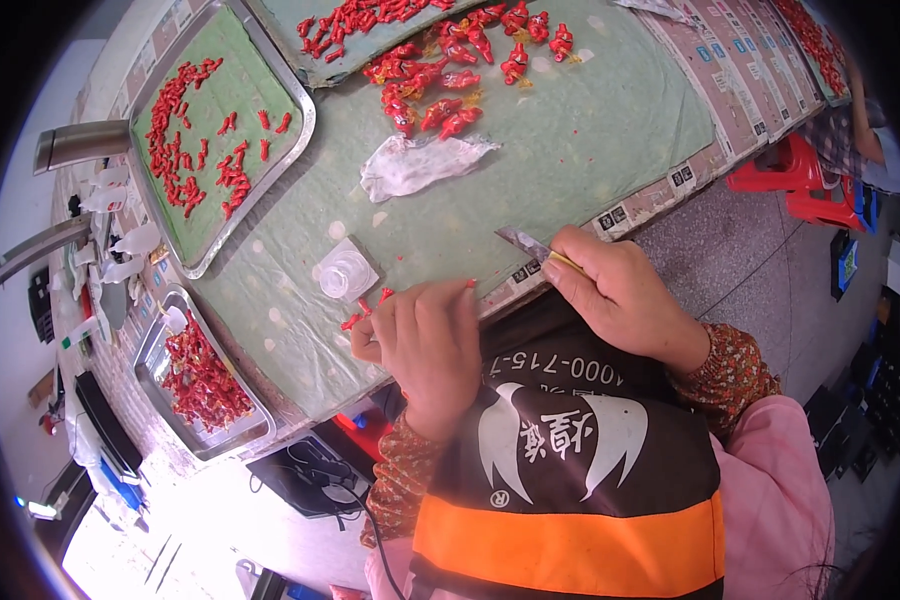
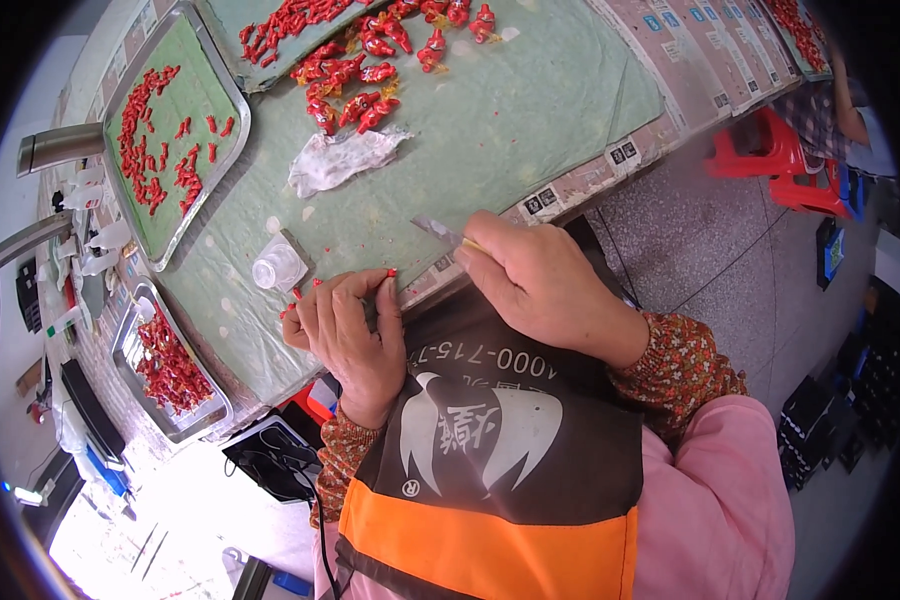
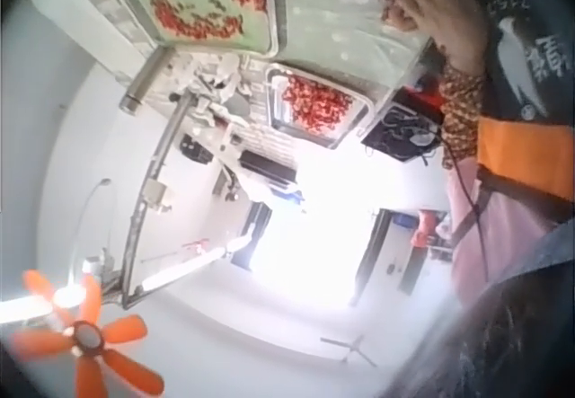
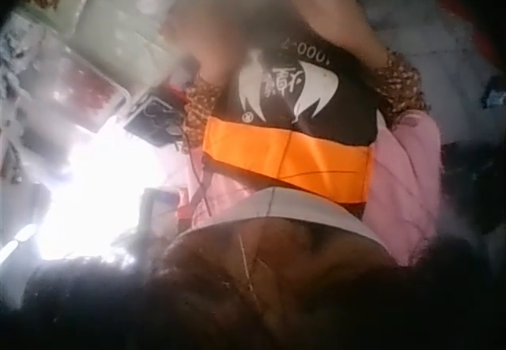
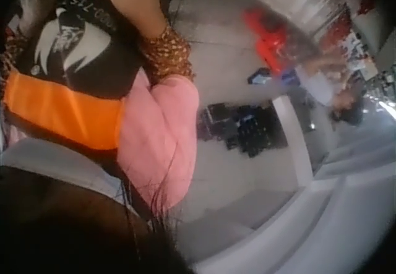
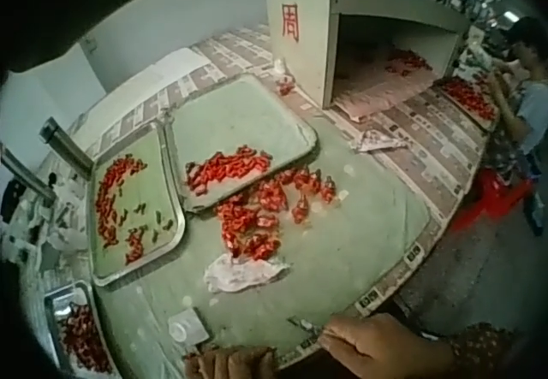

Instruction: The person assembles small plastic figures by attaching pieces together with glue by hand, trims small components with a knife, pours liquid from a squeeze bottle into a small container, and glues additional pieces onto the figures.

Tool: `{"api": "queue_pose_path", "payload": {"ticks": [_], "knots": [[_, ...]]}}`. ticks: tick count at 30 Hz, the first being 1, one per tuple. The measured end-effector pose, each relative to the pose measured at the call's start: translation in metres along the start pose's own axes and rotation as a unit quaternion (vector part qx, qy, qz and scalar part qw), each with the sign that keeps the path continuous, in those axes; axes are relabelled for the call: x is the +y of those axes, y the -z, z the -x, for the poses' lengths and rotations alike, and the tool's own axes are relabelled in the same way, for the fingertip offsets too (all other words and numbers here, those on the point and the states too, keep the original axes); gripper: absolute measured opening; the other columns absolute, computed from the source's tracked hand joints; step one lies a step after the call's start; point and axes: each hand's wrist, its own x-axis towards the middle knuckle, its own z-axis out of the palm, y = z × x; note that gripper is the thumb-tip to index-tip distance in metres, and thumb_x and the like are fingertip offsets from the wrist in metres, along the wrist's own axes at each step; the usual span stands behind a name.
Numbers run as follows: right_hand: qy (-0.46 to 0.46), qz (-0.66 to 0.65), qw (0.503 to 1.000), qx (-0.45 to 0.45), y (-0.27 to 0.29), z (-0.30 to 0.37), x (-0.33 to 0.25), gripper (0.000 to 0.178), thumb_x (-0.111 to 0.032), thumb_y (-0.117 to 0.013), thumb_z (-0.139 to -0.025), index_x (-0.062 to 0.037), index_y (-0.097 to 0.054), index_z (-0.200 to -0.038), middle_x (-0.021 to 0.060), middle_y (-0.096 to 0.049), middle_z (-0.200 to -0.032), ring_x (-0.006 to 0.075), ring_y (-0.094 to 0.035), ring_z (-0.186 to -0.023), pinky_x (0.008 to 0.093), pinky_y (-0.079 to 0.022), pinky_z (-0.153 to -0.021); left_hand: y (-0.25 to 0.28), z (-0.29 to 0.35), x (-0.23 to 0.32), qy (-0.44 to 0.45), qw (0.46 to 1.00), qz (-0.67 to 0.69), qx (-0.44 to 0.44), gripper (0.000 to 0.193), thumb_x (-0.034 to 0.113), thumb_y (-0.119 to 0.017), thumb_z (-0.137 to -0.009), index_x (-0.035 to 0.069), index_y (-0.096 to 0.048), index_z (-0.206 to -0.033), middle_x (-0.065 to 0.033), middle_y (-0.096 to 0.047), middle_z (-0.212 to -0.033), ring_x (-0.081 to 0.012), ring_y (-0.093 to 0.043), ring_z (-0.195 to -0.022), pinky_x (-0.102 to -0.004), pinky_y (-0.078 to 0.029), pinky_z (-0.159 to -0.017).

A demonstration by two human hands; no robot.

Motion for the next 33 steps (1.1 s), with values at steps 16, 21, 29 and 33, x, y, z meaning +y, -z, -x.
{"api": "queue_pose_path", "payload": {"ticks": [16,21,29,33], "knots": [[-0.006,-0.091,0.996,-0.003,-0.032,-0.005,-0.015,0.016,-0.008,-0.065,-0.098,-0.0005,-0.055,-0.108,0.0096,-0.054,-0.072,0.0156,-0.054,-0.063,0.0345,-0.043,-0.058,0.003,0.001,0.008,-0.019,0.997,-0.025,0.067,0.015,0.030,-0.075,-0.090,0.021,-0.066,-0.098,0.0037,-0.065,-0.098,-0.0197,-0.058,-0.097,-0.0423,-0.030,-0.094],[-0.074,-0.192,0.978,-0.044,-0.036,-0.012,-0.017,0.015,-0.009,-0.068,-0.098,0.0005,-0.056,-0.102,0.0025,-0.052,-0.075,0.0057,-0.046,-0.072,0.0291,-0.042,-0.061,0.006,0.005,0.008,-0.051,0.994,-0.032,0.090,0.018,0.033,-0.077,-0.089,0.024,-0.067,-0.101,0.0052,-0.065,-0.098,-0.0181,-0.058,-0.094,-0.0418,-0.030,-0.092],[-0.020,-0.101,0.994,-0.041,-0.033,-0.016,-0.025,0.008,-0.003,-0.066,-0.092,-0.0001,-0.058,-0.094,-0.0014,-0.046,-0.063,0.0030,-0.042,-0.062,0.0272,-0.036,-0.052,0.010,0.011,0.005,-0.086,0.990,-0.047,0.105,0.022,0.027,-0.081,-0.084,0.027,-0.068,-0.102,0.0085,-0.066,-0.098,-0.0159,-0.059,-0.094,-0.0415,-0.031,-0.089],[-0.001,-0.092,0.995,-0.050,-0.033,-0.019,-0.024,0.008,-0.001,-0.066,-0.089,-0.0001,-0.058,-0.090,-0.0024,-0.045,-0.062,0.0022,-0.041,-0.061,0.0270,-0.036,-0.051,0.009,0.014,0.003,-0.091,0.988,-0.054,0.115,0.023,0.026,-0.082,-0.083,0.027,-0.068,-0.102,0.0080,-0.066,-0.100,-0.0155,-0.060,-0.095,-0.0413,-0.031,-0.090]]}}
